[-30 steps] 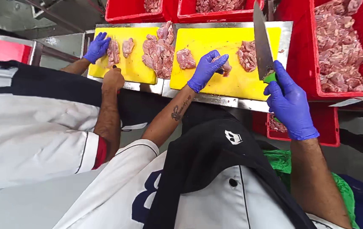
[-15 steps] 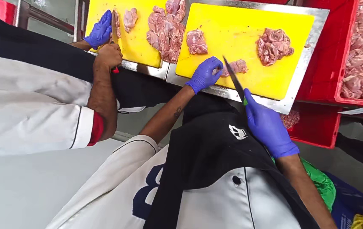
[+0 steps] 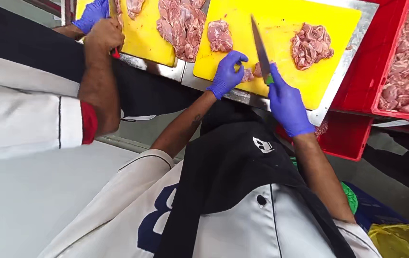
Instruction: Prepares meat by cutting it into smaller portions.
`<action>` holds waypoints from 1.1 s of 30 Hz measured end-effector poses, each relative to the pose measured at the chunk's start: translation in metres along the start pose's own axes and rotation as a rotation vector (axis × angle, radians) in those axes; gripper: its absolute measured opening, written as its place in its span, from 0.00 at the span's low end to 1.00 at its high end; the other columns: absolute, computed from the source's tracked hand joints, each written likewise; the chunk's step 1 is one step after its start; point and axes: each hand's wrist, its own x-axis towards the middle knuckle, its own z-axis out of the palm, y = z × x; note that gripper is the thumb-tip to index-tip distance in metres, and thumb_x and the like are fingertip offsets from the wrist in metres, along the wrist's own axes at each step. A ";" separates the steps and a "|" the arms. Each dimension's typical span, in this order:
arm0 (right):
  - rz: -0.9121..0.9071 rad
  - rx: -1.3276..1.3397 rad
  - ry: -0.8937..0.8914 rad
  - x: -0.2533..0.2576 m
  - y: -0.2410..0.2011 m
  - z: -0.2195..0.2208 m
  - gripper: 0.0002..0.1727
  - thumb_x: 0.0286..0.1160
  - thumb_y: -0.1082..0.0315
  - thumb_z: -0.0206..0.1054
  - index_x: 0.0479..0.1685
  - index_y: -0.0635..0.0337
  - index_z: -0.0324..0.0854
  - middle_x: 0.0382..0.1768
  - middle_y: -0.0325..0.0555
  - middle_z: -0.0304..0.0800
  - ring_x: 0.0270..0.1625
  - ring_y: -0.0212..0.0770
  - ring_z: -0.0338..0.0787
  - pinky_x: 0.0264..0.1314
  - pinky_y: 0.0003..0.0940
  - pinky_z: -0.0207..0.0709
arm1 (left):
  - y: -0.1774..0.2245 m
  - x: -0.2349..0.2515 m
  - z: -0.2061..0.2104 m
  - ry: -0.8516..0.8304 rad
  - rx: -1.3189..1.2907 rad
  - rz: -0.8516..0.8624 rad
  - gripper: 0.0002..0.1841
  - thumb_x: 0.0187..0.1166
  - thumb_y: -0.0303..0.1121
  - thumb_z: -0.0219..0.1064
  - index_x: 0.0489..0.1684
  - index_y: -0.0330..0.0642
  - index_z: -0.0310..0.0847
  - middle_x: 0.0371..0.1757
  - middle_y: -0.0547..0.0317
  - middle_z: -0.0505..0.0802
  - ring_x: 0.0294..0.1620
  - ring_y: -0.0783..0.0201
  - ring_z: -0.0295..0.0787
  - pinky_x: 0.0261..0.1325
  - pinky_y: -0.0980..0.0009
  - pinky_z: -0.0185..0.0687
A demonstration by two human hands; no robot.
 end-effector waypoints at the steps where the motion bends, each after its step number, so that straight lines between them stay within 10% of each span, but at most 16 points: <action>1: 0.011 -0.020 0.002 -0.013 0.002 -0.010 0.32 0.93 0.61 0.47 0.96 0.39 0.52 0.35 0.56 0.90 0.33 0.57 0.89 0.37 0.61 0.82 | 0.001 0.002 0.002 0.048 -0.045 -0.006 0.14 0.72 0.25 0.64 0.53 0.35 0.89 0.57 0.46 0.93 0.54 0.58 0.91 0.51 0.65 0.89; 5: 0.083 -0.233 -0.068 -0.066 0.005 -0.021 0.30 0.93 0.59 0.44 0.94 0.38 0.56 0.32 0.57 0.89 0.34 0.61 0.90 0.35 0.63 0.80 | 0.009 0.011 0.021 -0.052 0.021 0.110 0.11 0.73 0.34 0.73 0.47 0.39 0.92 0.56 0.49 0.93 0.64 0.55 0.89 0.70 0.61 0.84; 9: 0.108 -0.338 -0.123 -0.083 0.010 -0.027 0.30 0.93 0.59 0.43 0.94 0.38 0.57 0.36 0.58 0.90 0.35 0.63 0.91 0.33 0.61 0.80 | 0.011 0.016 0.030 -0.146 0.215 0.144 0.11 0.76 0.37 0.68 0.46 0.43 0.93 0.53 0.53 0.95 0.62 0.50 0.88 0.68 0.59 0.81; 18: 0.003 -0.209 -0.001 0.033 0.011 0.019 0.31 0.93 0.63 0.45 0.95 0.40 0.54 0.34 0.61 0.90 0.35 0.66 0.91 0.32 0.65 0.80 | 0.024 0.018 0.026 -0.264 0.373 0.128 0.23 0.67 0.49 0.73 0.54 0.43 0.91 0.60 0.52 0.93 0.65 0.47 0.86 0.63 0.52 0.83; 24: 0.068 0.214 0.072 -0.022 0.034 -0.030 0.30 0.94 0.58 0.46 0.95 0.33 0.54 0.32 0.47 0.87 0.21 0.43 0.82 0.22 0.46 0.80 | 0.015 0.035 -0.007 -0.313 0.474 -0.122 0.17 0.71 0.48 0.70 0.44 0.45 0.89 0.54 0.49 0.91 0.64 0.46 0.86 0.64 0.46 0.82; 29: 0.226 0.505 0.192 -0.055 0.055 -0.036 0.30 0.94 0.59 0.46 0.95 0.35 0.54 0.30 0.40 0.85 0.15 0.35 0.78 0.15 0.34 0.77 | 0.029 0.073 0.001 -0.436 0.214 0.385 0.16 0.77 0.35 0.69 0.61 0.48 0.90 0.70 0.55 0.89 0.79 0.52 0.77 0.82 0.53 0.71; 33: 0.257 0.497 0.183 -0.066 0.055 -0.027 0.30 0.94 0.58 0.48 0.95 0.34 0.56 0.31 0.41 0.86 0.16 0.35 0.79 0.16 0.35 0.78 | 0.029 0.101 0.025 -0.699 0.249 0.526 0.10 0.79 0.37 0.68 0.47 0.44 0.92 0.56 0.51 0.93 0.65 0.50 0.87 0.73 0.52 0.78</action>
